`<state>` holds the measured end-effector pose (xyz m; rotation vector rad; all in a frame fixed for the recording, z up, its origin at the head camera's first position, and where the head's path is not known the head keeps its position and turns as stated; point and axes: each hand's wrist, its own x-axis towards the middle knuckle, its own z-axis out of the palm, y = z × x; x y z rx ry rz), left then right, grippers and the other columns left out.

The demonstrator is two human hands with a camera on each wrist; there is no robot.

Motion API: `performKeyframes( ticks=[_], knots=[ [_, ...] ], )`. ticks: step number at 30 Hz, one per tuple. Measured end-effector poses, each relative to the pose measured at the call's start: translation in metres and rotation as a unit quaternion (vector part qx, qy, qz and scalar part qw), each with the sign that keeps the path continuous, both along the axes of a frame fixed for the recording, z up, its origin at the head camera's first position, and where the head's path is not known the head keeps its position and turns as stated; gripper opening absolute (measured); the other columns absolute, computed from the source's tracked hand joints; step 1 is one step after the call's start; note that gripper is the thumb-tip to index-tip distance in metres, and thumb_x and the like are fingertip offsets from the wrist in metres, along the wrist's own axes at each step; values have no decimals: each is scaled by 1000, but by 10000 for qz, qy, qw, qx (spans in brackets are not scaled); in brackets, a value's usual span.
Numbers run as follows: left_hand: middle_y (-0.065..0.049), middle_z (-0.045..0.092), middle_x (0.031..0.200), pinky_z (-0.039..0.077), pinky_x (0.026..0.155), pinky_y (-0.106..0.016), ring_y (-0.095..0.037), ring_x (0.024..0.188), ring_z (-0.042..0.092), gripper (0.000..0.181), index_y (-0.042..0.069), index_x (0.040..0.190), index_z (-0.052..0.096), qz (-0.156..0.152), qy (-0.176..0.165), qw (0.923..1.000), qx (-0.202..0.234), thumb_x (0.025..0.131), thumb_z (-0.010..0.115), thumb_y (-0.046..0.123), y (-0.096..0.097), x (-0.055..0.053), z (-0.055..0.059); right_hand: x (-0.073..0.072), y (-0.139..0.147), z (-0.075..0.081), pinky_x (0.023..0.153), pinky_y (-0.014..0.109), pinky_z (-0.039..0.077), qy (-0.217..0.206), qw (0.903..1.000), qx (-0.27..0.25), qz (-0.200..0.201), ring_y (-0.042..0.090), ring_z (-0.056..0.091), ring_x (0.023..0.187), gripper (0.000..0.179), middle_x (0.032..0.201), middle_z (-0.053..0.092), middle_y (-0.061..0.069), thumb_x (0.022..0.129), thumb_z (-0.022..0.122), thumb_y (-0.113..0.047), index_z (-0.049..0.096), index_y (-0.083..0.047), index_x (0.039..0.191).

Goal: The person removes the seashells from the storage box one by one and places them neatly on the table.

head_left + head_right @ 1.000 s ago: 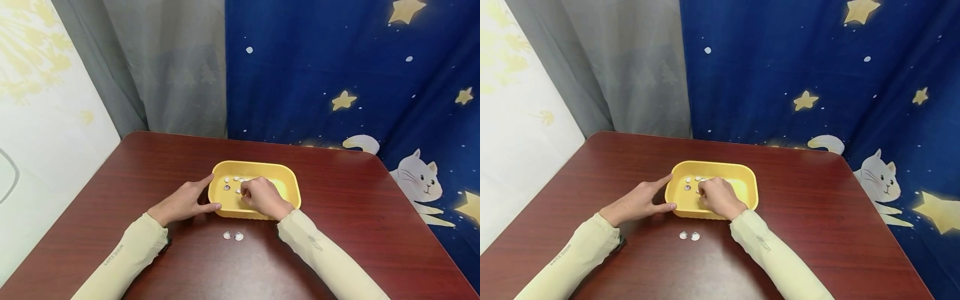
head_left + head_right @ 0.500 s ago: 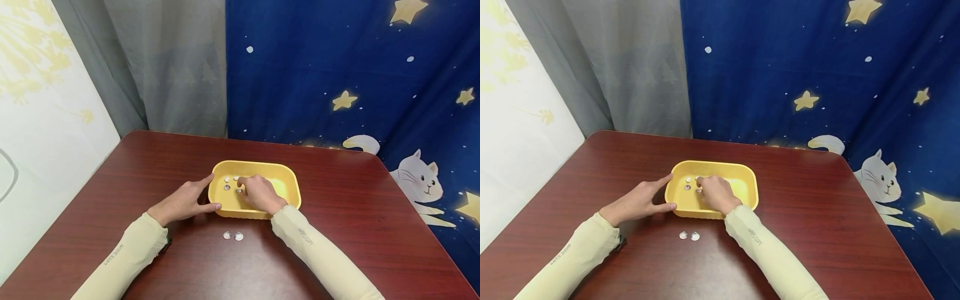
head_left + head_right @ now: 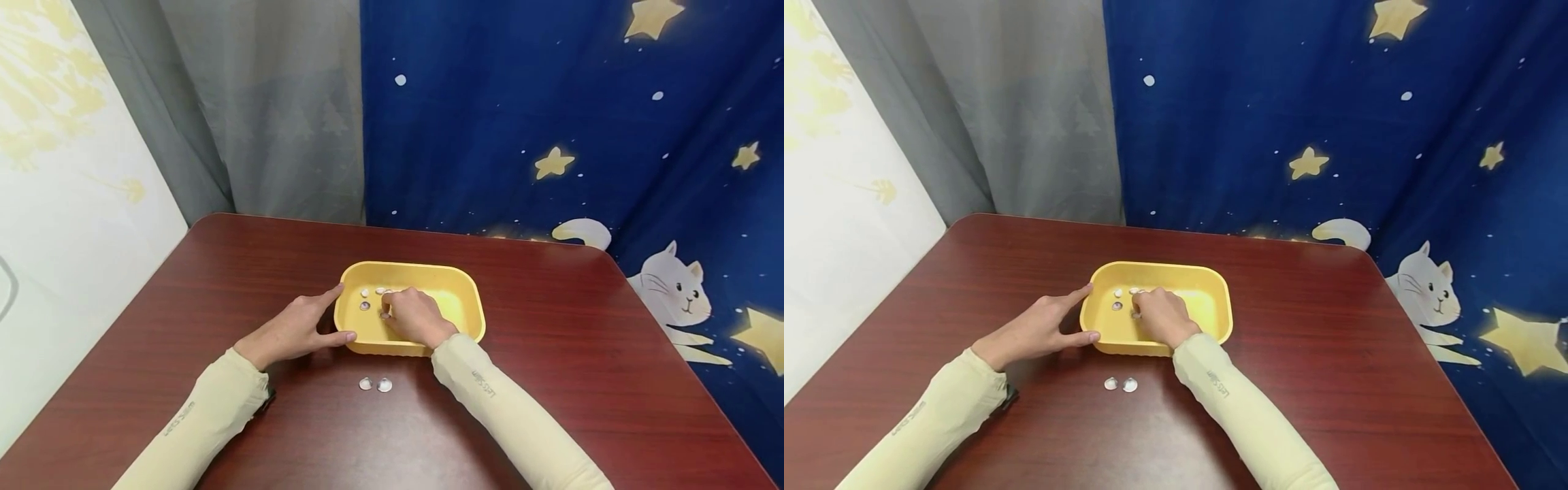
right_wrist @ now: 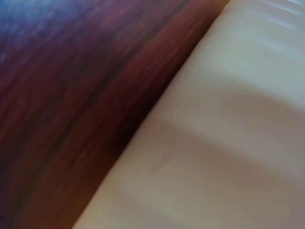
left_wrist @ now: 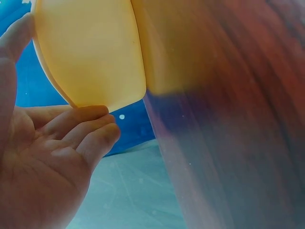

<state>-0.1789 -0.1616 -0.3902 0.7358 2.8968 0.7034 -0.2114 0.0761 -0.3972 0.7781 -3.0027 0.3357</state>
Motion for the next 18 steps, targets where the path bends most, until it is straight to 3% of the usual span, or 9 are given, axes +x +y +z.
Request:
performKeyframes(
  ticks=[9, 18],
  knots=[
    [-19, 54, 148, 50, 105, -49, -31, 127, 61, 103, 3, 157, 31, 20, -60, 10000, -21, 85, 67, 68, -1, 1, 0, 1, -1, 1, 58, 31, 45, -197, 9995, -233, 108, 16, 52, 63, 4, 77, 69, 2, 89, 75, -15, 72, -12, 88],
    [-19, 54, 148, 50, 105, -49, -30, 128, 60, 103, 3, 157, 30, -3, -82, 10000, 9, 85, 67, 67, 0, 1, 2, 4, 5, 5, 56, 28, 42, -113, 9993, -301, 171, 14, 50, 60, 7, 68, 62, -2, 89, 75, -17, 71, -12, 88]
  ],
)
